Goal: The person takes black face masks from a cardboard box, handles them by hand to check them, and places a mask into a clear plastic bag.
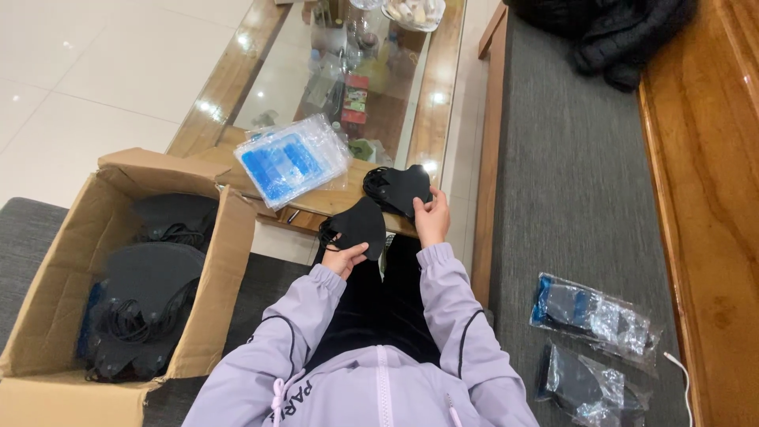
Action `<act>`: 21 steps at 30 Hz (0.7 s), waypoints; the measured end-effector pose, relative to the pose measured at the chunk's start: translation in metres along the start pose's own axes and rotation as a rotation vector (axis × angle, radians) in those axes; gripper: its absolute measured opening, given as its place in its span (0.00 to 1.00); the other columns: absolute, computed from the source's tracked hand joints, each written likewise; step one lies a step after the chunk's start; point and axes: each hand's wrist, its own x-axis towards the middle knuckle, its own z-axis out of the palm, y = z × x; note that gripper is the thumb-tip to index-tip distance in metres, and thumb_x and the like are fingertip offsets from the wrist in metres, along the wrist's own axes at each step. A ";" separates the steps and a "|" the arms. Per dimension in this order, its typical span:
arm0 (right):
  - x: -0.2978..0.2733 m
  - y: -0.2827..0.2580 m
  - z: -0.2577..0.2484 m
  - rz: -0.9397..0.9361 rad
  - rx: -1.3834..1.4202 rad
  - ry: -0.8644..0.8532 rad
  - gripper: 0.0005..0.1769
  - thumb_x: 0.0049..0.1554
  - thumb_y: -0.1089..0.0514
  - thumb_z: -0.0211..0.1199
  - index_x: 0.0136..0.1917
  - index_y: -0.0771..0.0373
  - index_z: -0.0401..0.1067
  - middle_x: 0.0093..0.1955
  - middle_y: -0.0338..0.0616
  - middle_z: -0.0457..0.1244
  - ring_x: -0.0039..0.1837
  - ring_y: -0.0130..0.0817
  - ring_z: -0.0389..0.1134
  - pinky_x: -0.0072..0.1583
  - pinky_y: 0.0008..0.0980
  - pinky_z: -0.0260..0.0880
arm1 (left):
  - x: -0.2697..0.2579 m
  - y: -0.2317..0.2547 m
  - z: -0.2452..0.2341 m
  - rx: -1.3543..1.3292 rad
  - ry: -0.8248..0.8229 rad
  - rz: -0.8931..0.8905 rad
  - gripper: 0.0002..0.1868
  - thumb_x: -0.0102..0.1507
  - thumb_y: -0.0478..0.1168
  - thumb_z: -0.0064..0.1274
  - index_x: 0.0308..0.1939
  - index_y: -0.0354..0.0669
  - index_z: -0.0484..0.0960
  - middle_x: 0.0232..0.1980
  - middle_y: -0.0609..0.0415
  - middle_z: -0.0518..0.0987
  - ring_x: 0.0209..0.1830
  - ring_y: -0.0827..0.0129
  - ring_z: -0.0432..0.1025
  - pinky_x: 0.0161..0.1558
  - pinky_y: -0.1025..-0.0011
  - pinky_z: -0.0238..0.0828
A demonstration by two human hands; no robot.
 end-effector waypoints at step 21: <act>-0.080 -0.055 -0.029 -0.260 -0.230 0.004 0.22 0.67 0.43 0.52 0.70 0.48 0.70 0.46 0.44 0.61 0.52 0.48 0.70 0.56 0.46 0.70 | -0.008 0.007 0.004 0.071 -0.039 0.001 0.35 0.48 0.23 0.75 0.57 0.41 0.82 0.51 0.44 0.85 0.44 0.50 0.82 0.43 0.53 0.85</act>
